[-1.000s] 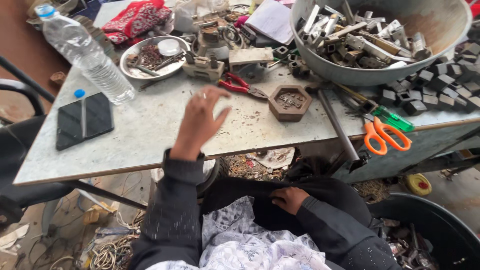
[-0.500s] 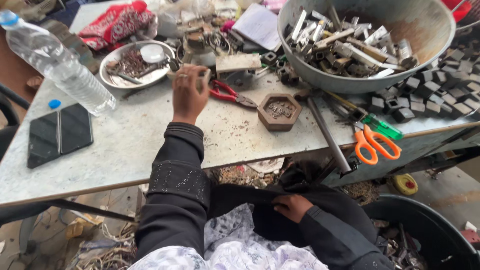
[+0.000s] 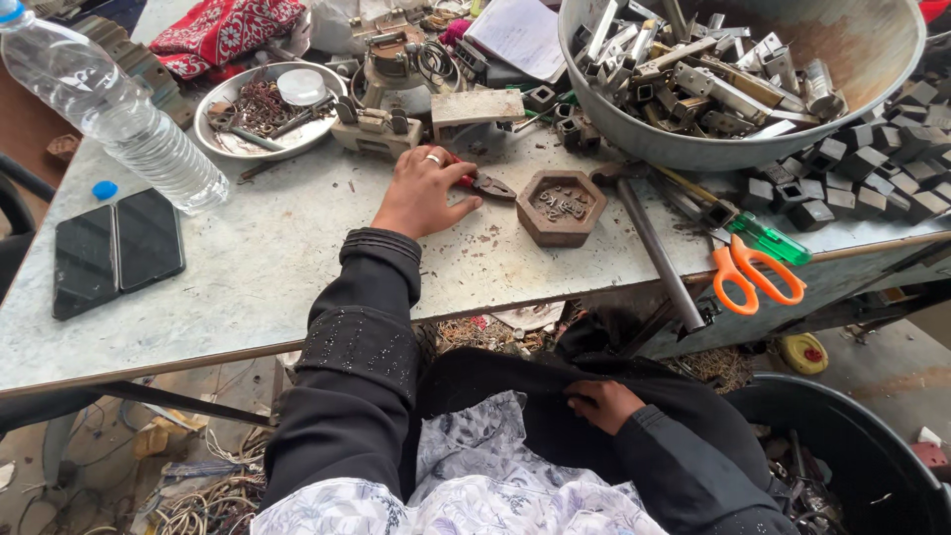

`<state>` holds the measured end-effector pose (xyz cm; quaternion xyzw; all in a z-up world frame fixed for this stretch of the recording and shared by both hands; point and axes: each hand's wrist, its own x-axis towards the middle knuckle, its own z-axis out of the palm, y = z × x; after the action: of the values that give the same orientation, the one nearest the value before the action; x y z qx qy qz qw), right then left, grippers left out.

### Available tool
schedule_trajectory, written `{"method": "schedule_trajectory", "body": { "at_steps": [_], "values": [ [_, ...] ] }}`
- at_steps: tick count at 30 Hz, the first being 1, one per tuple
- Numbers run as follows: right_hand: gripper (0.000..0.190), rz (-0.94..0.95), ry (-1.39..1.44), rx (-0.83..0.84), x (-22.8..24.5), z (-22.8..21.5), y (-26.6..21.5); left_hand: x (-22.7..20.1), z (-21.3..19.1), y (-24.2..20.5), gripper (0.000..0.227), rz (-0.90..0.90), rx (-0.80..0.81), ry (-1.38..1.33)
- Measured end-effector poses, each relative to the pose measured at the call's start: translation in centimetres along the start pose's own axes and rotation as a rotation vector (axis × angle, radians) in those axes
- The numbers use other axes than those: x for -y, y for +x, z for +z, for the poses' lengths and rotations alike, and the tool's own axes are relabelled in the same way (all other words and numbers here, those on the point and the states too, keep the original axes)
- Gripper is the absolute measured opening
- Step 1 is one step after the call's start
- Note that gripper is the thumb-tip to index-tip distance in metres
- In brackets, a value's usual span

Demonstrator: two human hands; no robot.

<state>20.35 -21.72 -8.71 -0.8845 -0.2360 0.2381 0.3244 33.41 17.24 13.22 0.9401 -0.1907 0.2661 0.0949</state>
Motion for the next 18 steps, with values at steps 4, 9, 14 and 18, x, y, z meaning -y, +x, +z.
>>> {"method": "schedule_trajectory", "body": {
  "at_steps": [4,9,14,18],
  "values": [
    [0.028,-0.026,-0.020,-0.003,-0.5,0.3,0.0,0.2,0.3,0.2,0.044,-0.136,0.117,0.053],
    [0.029,-0.055,-0.076,-0.025,-0.8,0.5,0.2,1.8,1.6,0.6,0.039,-0.286,0.105,0.047],
    [0.028,-0.086,-0.074,-0.023,-0.4,0.4,0.3,3.0,4.5,2.8,0.055,-0.160,-0.206,0.125],
    [0.029,0.096,-0.029,0.036,0.2,0.0,0.3,2.9,6.6,5.6,0.074,-0.173,-0.190,0.178]
  ]
}}
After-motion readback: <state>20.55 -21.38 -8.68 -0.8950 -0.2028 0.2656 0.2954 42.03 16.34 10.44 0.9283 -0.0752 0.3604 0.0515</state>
